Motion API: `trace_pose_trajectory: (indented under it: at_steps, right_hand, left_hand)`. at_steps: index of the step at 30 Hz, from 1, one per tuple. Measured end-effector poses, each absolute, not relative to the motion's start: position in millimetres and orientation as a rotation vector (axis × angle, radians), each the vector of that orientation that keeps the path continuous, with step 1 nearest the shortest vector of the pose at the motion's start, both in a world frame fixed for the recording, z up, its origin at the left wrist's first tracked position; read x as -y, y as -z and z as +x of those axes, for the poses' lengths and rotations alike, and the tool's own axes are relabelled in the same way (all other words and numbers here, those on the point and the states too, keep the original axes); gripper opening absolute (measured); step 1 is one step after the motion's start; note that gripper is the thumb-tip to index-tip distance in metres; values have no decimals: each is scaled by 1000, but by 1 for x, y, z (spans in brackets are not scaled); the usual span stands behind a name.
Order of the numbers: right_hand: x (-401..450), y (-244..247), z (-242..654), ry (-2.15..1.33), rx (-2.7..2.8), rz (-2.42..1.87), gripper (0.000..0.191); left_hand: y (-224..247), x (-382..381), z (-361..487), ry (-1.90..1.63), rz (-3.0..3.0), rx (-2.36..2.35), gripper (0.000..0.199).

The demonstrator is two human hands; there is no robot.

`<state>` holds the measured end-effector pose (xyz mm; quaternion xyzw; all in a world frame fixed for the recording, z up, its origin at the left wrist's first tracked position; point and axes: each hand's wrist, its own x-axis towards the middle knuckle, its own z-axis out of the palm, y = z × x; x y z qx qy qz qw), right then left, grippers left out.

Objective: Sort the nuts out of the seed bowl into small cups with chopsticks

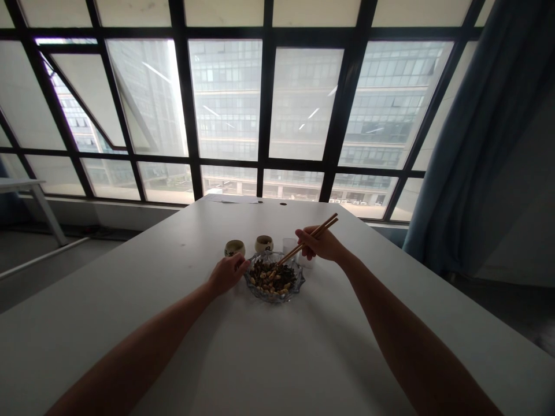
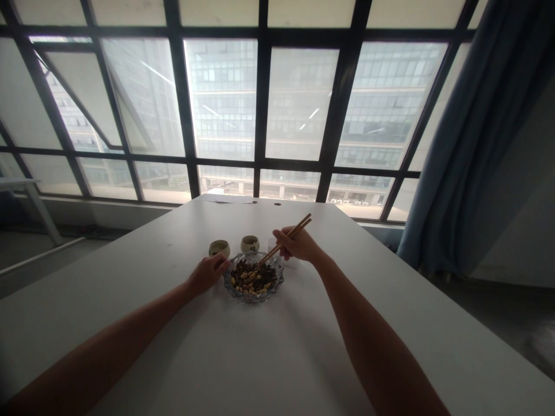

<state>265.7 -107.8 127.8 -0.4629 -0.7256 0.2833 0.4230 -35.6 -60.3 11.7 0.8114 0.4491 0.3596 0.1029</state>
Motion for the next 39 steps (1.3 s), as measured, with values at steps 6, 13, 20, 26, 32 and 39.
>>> trace_pose_trajectory:
  at_steps: [6,13,20,26,32,39]
  right_hand:
    - [105,-126,266,-707,1818,-1172,62]
    - [104,-126,265,-676,1733,-1180,64]
    - [96,-127,274,-608,1422,-1147,64]
    - [86,-123,291,-669,1160,-1154,52]
    - [82,-120,297,-725,1078,-1156,46]
    - [83,-120,297,-723,1110,-1103,52]
  left_hand:
    - [-10,59,-35,-1028,2400,-1338,33]
    - [-7,56,-36,-1007,2413,-1318,36]
    - [-5,54,-36,-991,2426,-1312,37]
    - [-4,54,-35,-982,2427,-1307,37]
    - [-4,53,-36,-975,2425,-1281,38]
    - [-5,55,-36,-986,2421,-1267,38]
